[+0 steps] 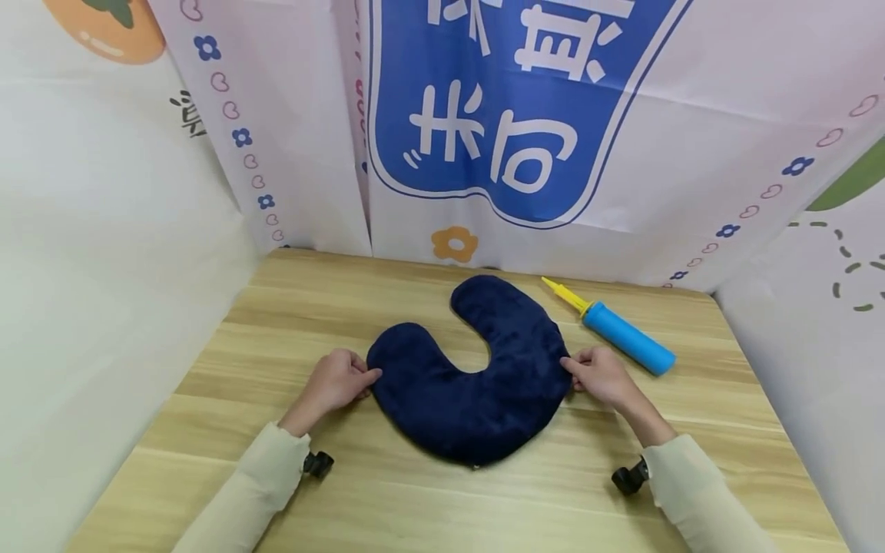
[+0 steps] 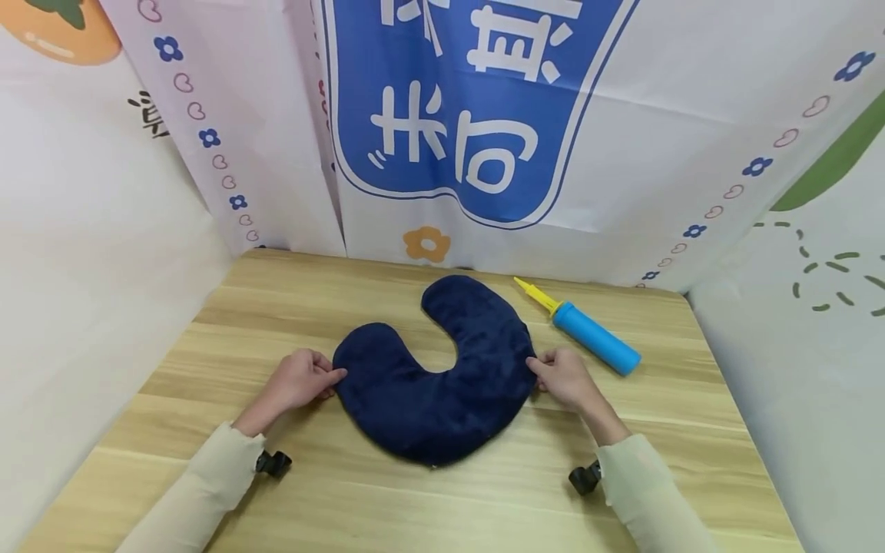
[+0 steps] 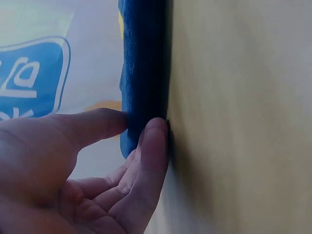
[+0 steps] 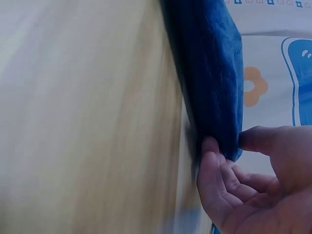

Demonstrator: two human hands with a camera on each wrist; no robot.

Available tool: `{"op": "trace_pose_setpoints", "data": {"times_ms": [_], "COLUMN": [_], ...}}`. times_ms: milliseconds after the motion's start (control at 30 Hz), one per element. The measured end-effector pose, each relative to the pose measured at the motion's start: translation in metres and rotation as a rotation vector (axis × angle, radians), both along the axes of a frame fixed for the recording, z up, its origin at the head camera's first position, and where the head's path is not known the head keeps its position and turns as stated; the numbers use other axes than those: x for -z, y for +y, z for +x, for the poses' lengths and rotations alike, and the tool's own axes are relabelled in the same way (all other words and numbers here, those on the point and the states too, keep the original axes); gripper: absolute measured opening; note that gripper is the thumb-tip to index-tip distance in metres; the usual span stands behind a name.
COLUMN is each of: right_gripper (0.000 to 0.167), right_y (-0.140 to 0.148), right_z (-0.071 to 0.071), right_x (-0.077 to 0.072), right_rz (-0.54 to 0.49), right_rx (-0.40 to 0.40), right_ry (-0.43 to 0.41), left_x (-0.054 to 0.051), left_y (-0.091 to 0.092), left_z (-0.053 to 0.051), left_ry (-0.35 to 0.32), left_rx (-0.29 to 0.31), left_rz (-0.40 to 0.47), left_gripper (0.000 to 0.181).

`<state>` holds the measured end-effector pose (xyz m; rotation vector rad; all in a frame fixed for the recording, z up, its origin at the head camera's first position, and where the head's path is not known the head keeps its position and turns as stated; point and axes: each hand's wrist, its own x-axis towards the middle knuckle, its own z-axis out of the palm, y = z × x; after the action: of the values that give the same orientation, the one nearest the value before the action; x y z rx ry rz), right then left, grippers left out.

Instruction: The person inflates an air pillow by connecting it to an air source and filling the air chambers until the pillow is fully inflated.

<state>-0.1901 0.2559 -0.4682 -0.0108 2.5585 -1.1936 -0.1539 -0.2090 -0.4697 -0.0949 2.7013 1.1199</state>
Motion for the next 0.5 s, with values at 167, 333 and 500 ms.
{"op": "trace_pose_setpoints", "data": {"times_ms": [167,333,500], "right_gripper": [0.031,0.032,0.033], "right_y": [-0.013,-0.023,-0.027], "right_z": [-0.009,-0.019,-0.022], "right_x": [0.002,0.003,0.000], "right_rz": [0.031,0.044,0.100], "right_rx": [0.017,0.013,0.006], "right_ry": [0.037,0.083,0.142], "left_x": [0.003,0.006,0.006], "left_y": [-0.015,-0.026,-0.028], "left_z": [-0.023,-0.046,-0.056], "left_ry": [-0.013,-0.027,0.028], "left_rx": [-0.016,-0.047,-0.036], "left_rz": [0.023,0.069,0.041], "left_gripper": [0.030,0.029,0.027]}}
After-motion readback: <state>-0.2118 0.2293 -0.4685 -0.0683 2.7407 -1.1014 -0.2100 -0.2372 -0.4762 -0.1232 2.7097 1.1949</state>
